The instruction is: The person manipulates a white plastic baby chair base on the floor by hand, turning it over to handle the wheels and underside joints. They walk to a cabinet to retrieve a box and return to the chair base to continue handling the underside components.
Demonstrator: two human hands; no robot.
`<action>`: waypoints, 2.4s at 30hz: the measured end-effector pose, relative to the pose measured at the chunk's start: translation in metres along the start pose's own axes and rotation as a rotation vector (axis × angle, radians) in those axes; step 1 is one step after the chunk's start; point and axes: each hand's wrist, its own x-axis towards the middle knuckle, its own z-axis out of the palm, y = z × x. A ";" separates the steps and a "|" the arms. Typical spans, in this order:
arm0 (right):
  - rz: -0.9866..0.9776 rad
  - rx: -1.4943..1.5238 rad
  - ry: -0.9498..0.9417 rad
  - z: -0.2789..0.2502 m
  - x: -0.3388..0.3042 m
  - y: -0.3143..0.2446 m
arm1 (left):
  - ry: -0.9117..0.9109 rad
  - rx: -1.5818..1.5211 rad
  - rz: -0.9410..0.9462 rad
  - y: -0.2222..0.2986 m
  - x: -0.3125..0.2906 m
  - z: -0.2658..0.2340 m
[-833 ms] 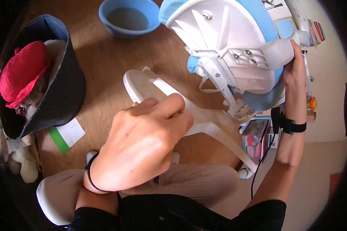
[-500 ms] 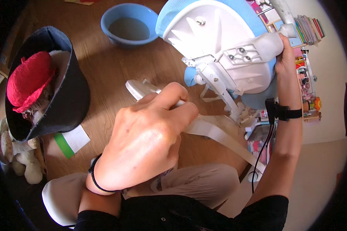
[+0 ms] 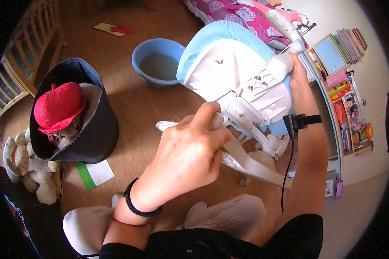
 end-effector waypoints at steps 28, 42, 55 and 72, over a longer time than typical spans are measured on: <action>0.105 -0.150 0.106 -0.031 0.036 0.058 | -0.056 -0.056 -0.063 -0.015 0.069 0.037; 0.014 -0.692 -0.070 -0.017 -0.027 0.045 | -0.023 -0.064 -0.026 -0.019 0.054 0.033; -0.302 -1.336 -0.160 -0.016 -0.086 0.031 | -0.028 -0.071 -0.015 -0.017 0.032 0.033; -0.315 -1.592 0.113 0.008 -0.086 0.065 | -0.003 -0.096 -0.025 -0.017 0.033 0.035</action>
